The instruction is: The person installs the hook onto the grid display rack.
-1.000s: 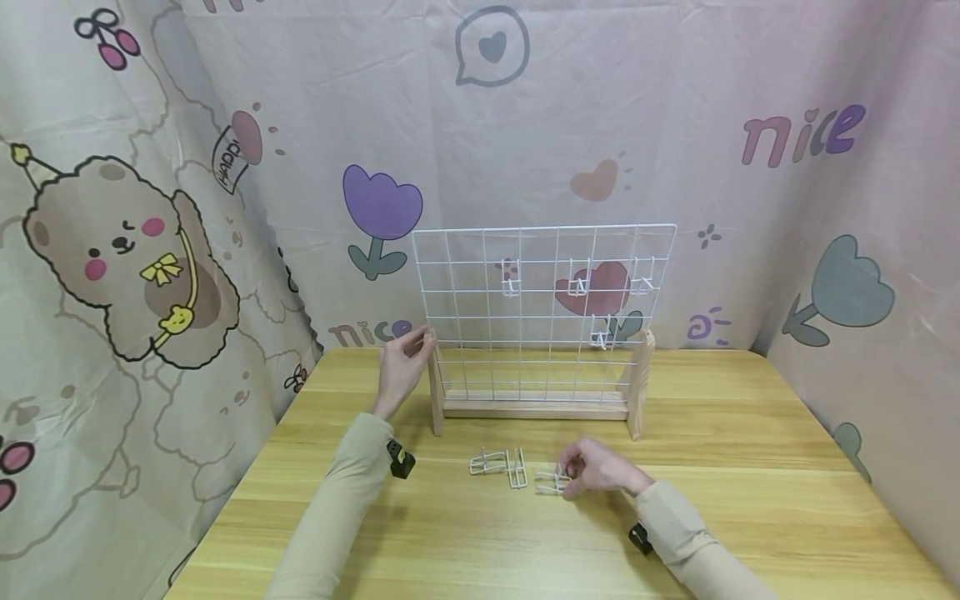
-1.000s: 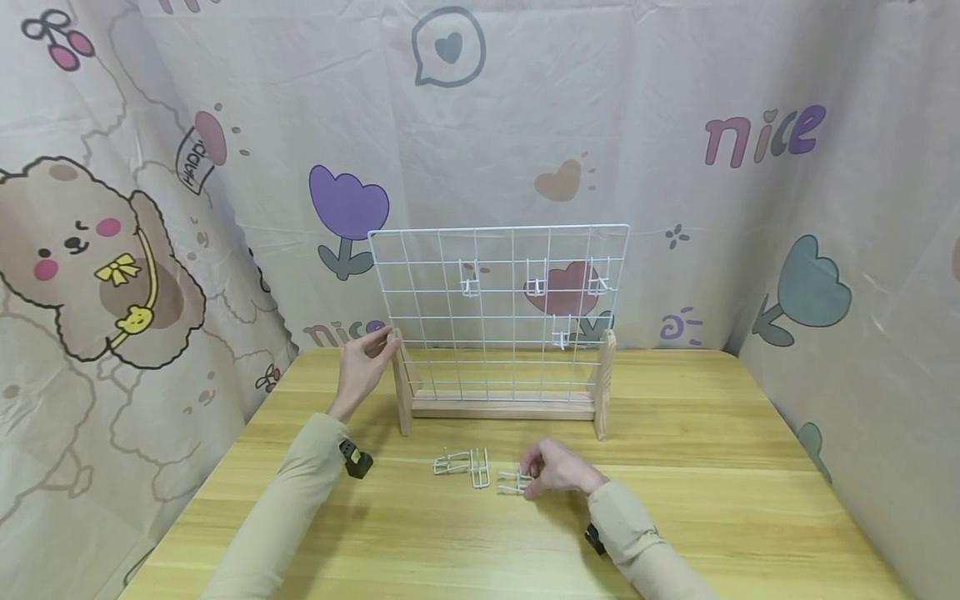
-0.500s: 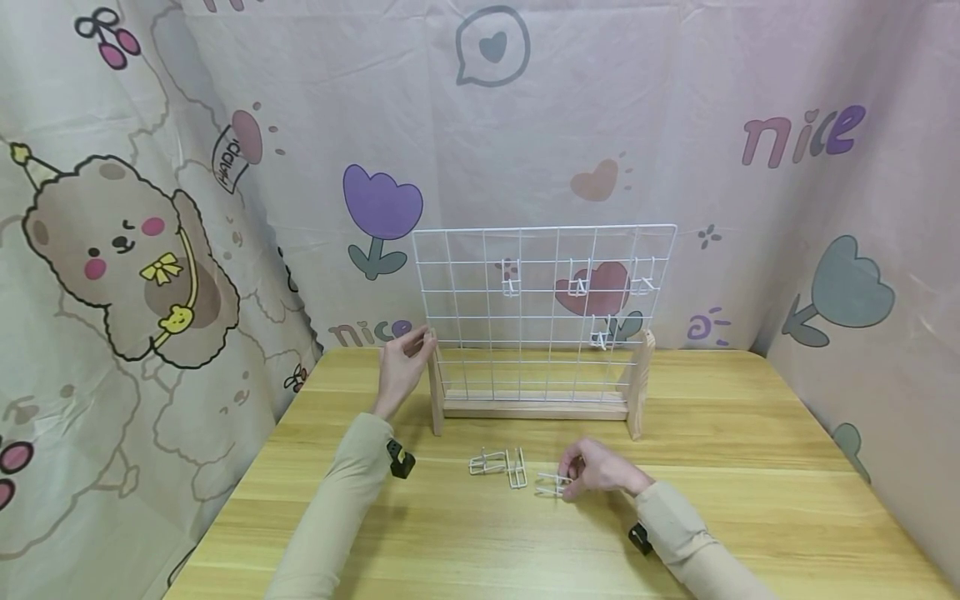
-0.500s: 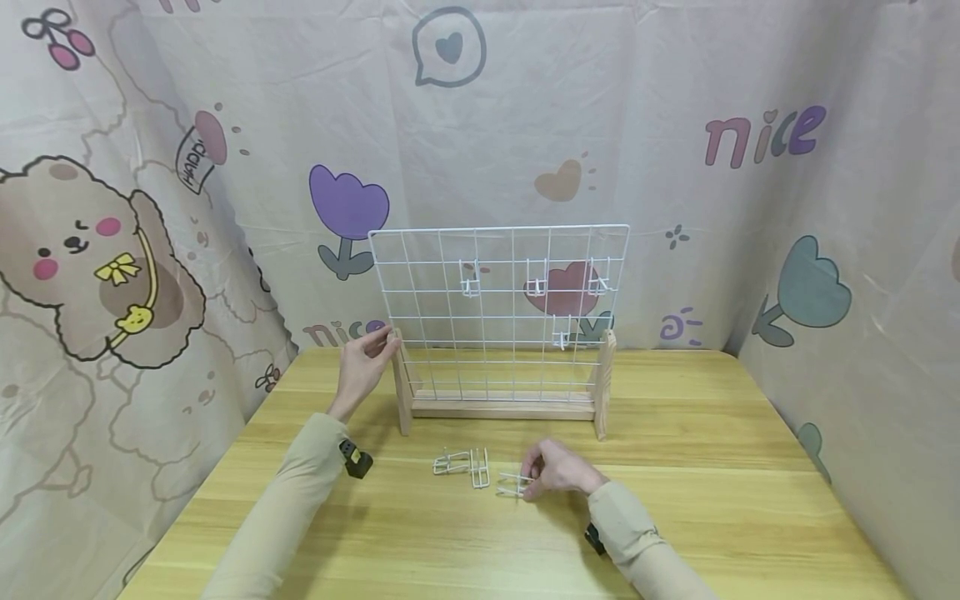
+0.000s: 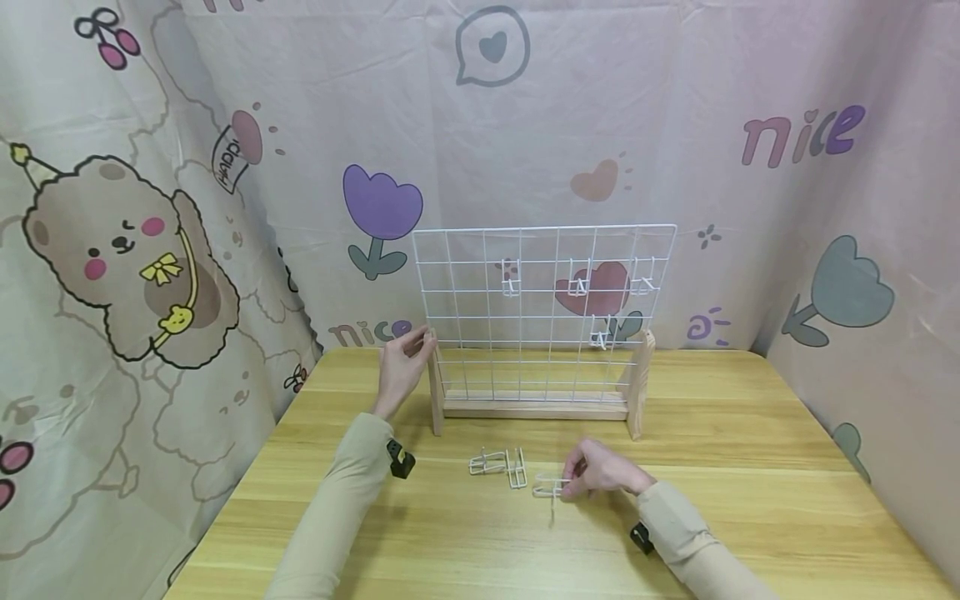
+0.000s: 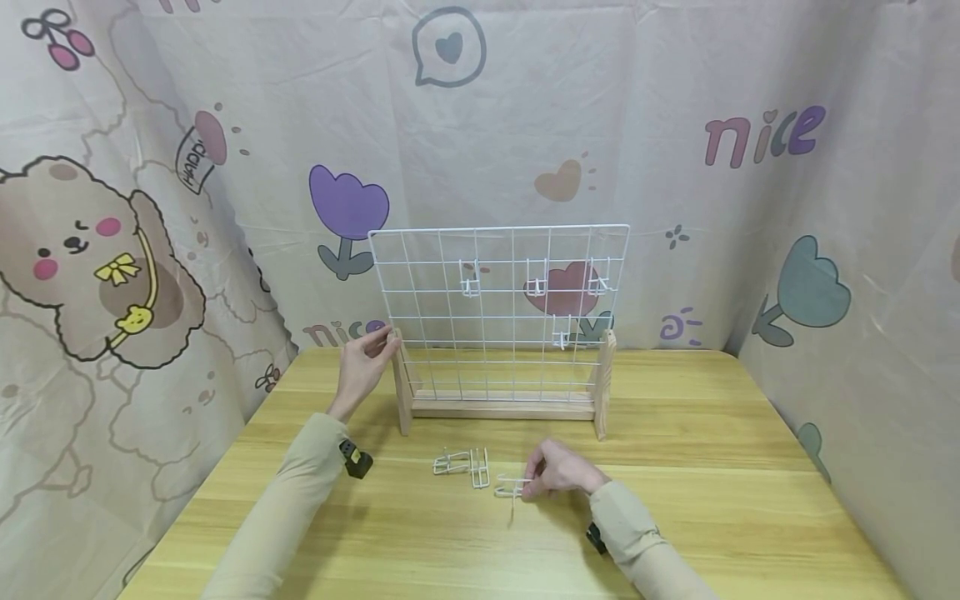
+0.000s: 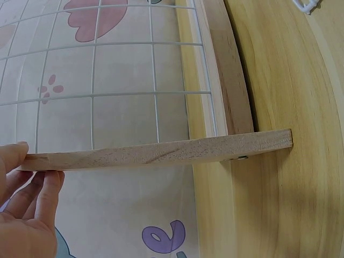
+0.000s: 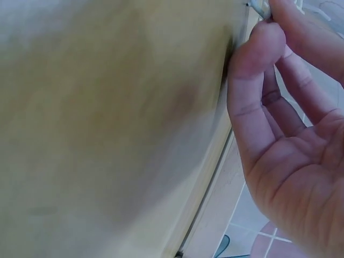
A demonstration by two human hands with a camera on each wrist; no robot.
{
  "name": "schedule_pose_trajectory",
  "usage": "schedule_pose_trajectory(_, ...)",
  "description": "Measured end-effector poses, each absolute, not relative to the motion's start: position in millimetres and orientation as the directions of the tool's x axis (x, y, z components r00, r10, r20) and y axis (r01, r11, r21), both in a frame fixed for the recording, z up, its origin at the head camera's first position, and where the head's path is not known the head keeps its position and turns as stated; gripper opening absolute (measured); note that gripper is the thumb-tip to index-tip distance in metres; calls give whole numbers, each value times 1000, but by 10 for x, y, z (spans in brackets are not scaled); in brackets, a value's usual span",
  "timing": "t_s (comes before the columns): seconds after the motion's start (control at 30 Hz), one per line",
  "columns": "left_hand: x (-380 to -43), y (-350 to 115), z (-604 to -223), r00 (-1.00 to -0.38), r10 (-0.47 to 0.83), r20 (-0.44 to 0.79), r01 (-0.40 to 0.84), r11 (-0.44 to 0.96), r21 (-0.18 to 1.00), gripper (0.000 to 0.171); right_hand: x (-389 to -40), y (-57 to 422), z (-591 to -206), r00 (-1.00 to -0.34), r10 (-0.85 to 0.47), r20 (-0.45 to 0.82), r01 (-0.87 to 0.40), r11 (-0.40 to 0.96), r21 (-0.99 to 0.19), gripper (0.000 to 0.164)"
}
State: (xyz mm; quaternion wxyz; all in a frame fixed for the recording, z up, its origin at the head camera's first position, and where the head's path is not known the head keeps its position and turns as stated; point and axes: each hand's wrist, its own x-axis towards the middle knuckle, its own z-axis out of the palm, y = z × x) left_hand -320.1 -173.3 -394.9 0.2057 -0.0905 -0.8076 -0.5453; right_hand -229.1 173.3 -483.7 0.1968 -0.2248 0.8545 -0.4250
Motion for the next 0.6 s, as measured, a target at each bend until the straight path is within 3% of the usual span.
schedule_pose_trajectory(0.2,-3198,-1724,-3946,-901,-80,426,369,373,851,39,-2315,1760,-4819,-821,-561,-103,-215,472,-855,10)
schedule_pose_trajectory(0.6,-3191,-1724,-3948,-897,-76,435,374,390,841,40,-2422,1719,-4680,-897,-441,40,-207,338,-918,17)
